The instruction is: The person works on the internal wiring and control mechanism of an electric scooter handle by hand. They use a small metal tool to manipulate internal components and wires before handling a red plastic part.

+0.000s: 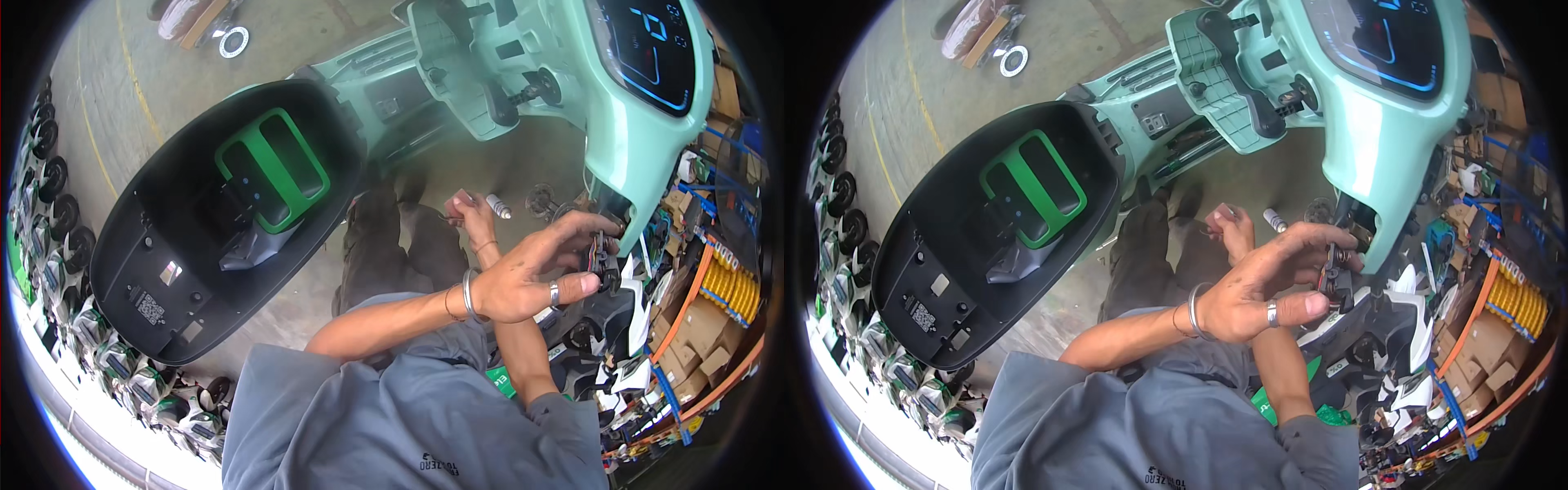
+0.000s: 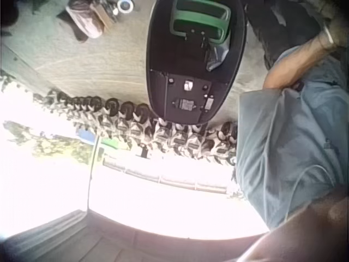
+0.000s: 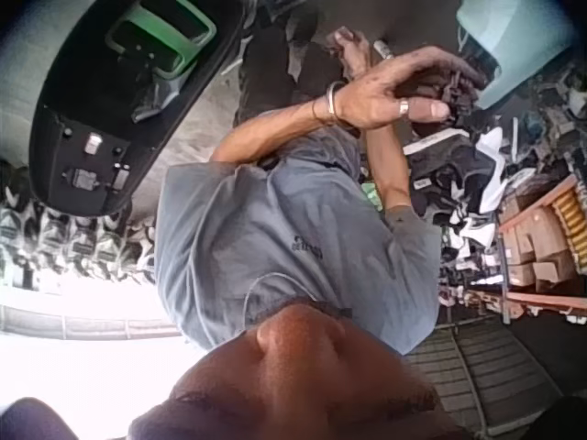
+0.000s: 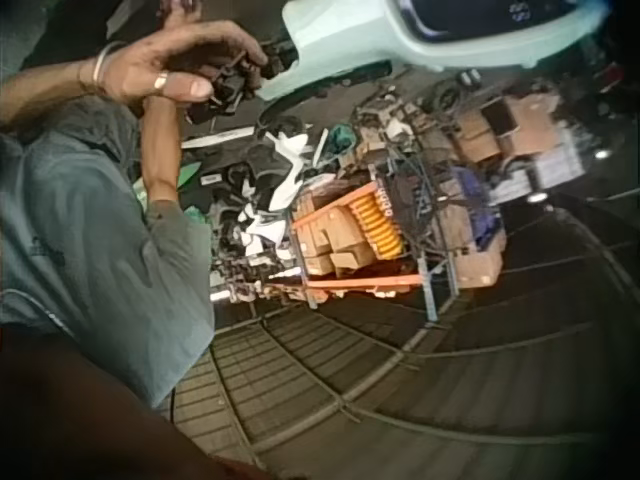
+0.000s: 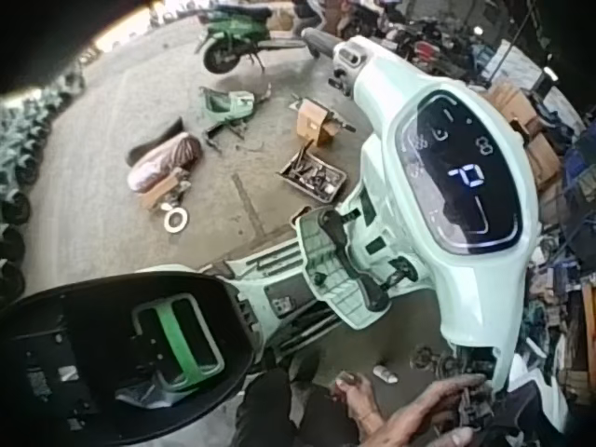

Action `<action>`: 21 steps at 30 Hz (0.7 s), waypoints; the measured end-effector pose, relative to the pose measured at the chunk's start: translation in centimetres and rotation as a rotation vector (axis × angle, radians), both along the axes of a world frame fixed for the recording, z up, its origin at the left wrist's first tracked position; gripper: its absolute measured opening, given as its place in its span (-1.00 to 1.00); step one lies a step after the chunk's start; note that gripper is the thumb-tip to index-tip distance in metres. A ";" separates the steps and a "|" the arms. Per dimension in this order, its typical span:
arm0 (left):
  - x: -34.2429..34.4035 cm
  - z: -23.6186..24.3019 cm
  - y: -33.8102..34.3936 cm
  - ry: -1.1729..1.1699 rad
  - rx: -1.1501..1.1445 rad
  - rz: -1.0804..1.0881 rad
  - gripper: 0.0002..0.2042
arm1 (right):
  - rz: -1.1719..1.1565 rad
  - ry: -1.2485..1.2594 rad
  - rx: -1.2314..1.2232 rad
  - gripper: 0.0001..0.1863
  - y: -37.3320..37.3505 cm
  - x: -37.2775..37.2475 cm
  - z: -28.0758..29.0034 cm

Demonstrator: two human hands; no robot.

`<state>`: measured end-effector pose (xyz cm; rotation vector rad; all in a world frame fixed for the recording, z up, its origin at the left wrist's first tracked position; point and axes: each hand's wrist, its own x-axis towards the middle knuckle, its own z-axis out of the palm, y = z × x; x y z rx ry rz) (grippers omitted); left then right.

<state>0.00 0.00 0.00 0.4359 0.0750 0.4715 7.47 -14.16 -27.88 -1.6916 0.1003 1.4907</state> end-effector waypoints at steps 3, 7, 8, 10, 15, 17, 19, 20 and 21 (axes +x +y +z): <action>-1.8 -1.9 0.0 0.008 -0.033 0.040 -0.40 | 0.223 -0.230 -0.114 -0.50 5.9 -2.5 -5.6; -1.1 -5.8 1.0 -0.053 0.384 0.193 -0.42 | 0.230 -0.212 0.010 -0.58 12.9 -3.7 -14.2; -0.8 -6.2 0.4 -0.104 0.337 0.263 -0.41 | 0.287 -0.211 -0.002 -0.62 13.9 -4.4 -15.6; 0.0 -7.1 -0.4 -0.141 0.349 0.351 -0.43 | 0.282 -0.332 -0.008 -0.72 13.8 -5.3 -19.2; 1.2 -7.8 -1.4 -0.173 0.366 0.417 -0.49 | 0.200 -0.420 -0.076 -0.80 12.0 -2.6 -28.0; 1.9 -8.0 -1.7 -0.204 0.356 0.441 -0.47 | 0.197 -0.400 -0.112 -0.78 12.7 -2.0 -29.3; 2.9 -7.8 -2.3 -0.200 0.275 0.662 -0.53 | 0.354 -0.690 -0.089 -0.71 13.4 -1.9 -29.6; 3.4 -8.1 -2.5 -0.216 0.260 0.723 -0.55 | 0.455 -0.769 -0.120 -0.65 13.9 -1.3 -29.7; 3.8 -8.6 -2.6 -0.214 0.246 0.807 -0.56 | 0.475 -0.758 -0.112 -0.65 14.8 -2.0 -28.2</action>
